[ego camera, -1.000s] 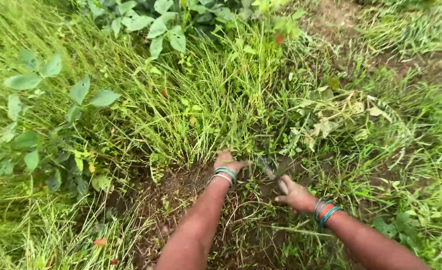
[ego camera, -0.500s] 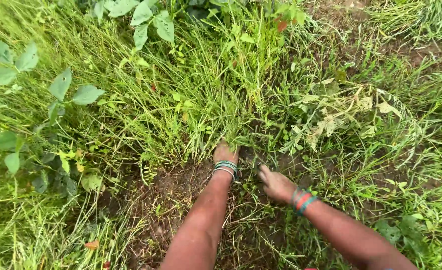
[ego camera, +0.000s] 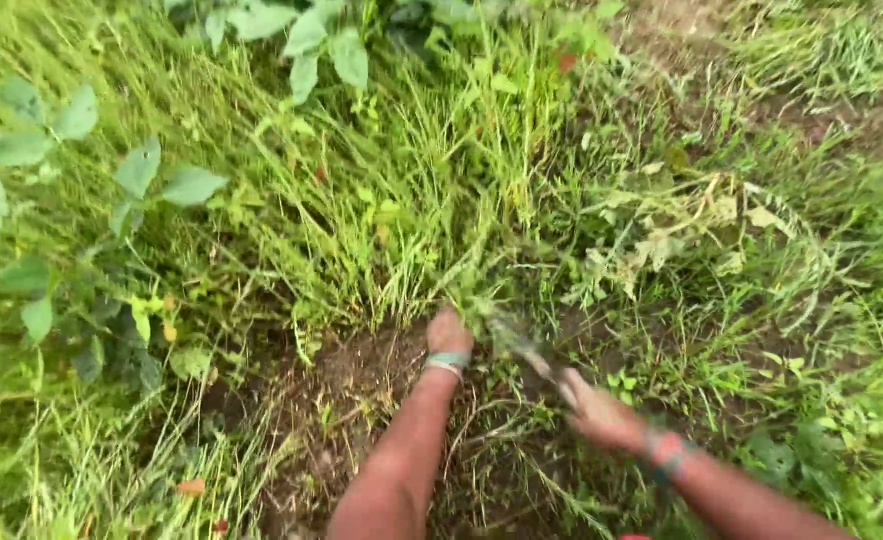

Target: Manually harvest grass using a handheld sickle.

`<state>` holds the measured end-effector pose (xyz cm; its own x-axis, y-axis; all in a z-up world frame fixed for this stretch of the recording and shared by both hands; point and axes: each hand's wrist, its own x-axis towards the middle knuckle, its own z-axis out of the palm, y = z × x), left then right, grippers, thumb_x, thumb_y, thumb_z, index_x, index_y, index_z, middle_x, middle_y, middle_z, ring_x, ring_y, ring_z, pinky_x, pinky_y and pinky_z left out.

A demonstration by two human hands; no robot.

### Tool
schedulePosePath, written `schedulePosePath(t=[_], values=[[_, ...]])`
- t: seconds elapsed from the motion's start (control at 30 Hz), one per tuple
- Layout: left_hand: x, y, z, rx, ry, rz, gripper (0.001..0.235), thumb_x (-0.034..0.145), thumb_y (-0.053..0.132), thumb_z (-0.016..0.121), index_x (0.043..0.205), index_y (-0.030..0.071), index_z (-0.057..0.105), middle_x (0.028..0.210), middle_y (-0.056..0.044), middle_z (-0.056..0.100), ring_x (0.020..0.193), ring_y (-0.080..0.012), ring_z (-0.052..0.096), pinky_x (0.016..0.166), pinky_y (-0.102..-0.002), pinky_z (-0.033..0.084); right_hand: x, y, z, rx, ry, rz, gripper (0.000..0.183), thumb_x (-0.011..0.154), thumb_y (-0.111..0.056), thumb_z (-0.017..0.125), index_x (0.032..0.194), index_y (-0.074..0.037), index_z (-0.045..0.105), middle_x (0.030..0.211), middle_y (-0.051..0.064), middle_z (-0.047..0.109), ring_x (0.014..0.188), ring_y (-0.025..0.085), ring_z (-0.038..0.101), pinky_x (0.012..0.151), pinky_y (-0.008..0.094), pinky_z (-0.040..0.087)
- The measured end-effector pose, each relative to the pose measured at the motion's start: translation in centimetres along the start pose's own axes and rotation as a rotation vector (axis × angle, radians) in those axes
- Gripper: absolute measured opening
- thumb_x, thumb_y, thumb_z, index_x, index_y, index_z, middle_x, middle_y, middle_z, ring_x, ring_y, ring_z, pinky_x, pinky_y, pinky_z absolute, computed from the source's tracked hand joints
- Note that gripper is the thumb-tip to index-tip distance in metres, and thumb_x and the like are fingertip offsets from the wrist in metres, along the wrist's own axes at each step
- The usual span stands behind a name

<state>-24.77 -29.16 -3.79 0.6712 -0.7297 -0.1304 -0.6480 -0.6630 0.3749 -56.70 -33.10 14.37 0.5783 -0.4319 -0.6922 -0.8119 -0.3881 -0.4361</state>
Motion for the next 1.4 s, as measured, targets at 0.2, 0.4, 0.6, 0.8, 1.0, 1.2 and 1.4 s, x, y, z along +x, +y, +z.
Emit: schedulePosePath(t=[0.2,0.4,0.6,0.8,1.0,1.2,1.4], values=[[0.6,0.6,-0.8,0.033,0.111,0.044,0.038,0.095,0.040,0.063,0.105,0.004,0.070,0.101,-0.018,0.073,0.094,-0.0324,0.072,0.083,-0.043,0.059,2.0,1.5,1.7,-0.093,0.214,-0.335,0.060,0.090,-0.020,0.059,0.143,-0.010,0.033,0.104,0.024,0.069,0.095,0.039,0.068,0.085,0.051,0.054],[-0.4,0.6,-4.3,-0.412,0.129,-0.511,0.040,0.089,0.036,0.057,0.114,0.008,0.070,0.103,-0.016,0.070,0.100,-0.0334,0.072,0.090,-0.046,0.058,-9.2,5.9,2.7,0.358,-0.085,0.247,0.088,0.082,-0.010,0.064,0.159,-0.031,0.026,0.118,-0.005,0.059,0.079,0.030,0.074,0.070,0.047,0.066],[1.9,-3.7,0.1,-0.612,0.374,-0.610,0.100,0.096,0.079,0.052,0.124,-0.017,0.046,0.071,-0.018,0.061,0.084,-0.0361,0.064,0.092,-0.052,0.048,-3.9,4.1,-1.6,0.075,0.112,0.132,0.068,0.087,-0.020,0.064,0.145,-0.023,0.030,0.098,0.017,0.073,0.078,0.034,0.075,0.071,0.049,0.063],[0.1,-1.1,-6.6,-0.760,0.302,-0.766,0.077,0.080,0.078,0.067,0.059,0.006,0.045,0.059,-0.008,0.049,0.056,-0.0219,0.045,0.061,-0.047,0.049,3.2,-4.2,-4.9,0.037,0.026,-0.070,0.051,0.093,-0.025,0.056,0.138,-0.018,0.034,0.099,0.019,0.067,0.080,0.036,0.070,0.070,0.050,0.059],[0.3,-2.8,-4.3,-0.850,0.401,-0.672,0.072,0.081,0.059,0.077,0.056,0.007,0.034,0.052,-0.002,0.041,0.050,-0.0191,0.032,0.051,-0.045,0.046,2.6,-4.8,-3.9,-0.005,0.079,-0.307,0.070,0.085,-0.024,0.064,0.143,-0.018,0.024,0.112,0.013,0.061,0.095,0.031,0.067,0.081,0.048,0.057],[1.6,-2.8,-2.6,-0.236,0.160,-0.351,0.083,0.100,0.070,0.056,0.054,0.001,0.048,0.047,-0.005,0.046,0.045,-0.0169,0.043,0.066,-0.040,0.037,6.9,-6.9,-3.4,-0.110,0.117,-0.321,0.043,0.095,-0.018,0.052,0.134,-0.007,0.037,0.098,0.017,0.065,0.090,0.032,0.069,0.077,0.050,0.056],[1.2,1.8,-10.0,-0.249,-0.215,-0.680,0.096,0.076,0.092,0.059,0.085,-0.004,0.054,0.060,-0.005,0.049,0.050,-0.0177,0.044,0.054,-0.034,0.044,6.0,-9.8,-1.8,-0.240,0.137,-0.397,0.061,0.086,-0.007,0.054,0.144,-0.004,0.034,0.087,0.017,0.065,0.082,0.033,0.067,0.078,0.049,0.055]])
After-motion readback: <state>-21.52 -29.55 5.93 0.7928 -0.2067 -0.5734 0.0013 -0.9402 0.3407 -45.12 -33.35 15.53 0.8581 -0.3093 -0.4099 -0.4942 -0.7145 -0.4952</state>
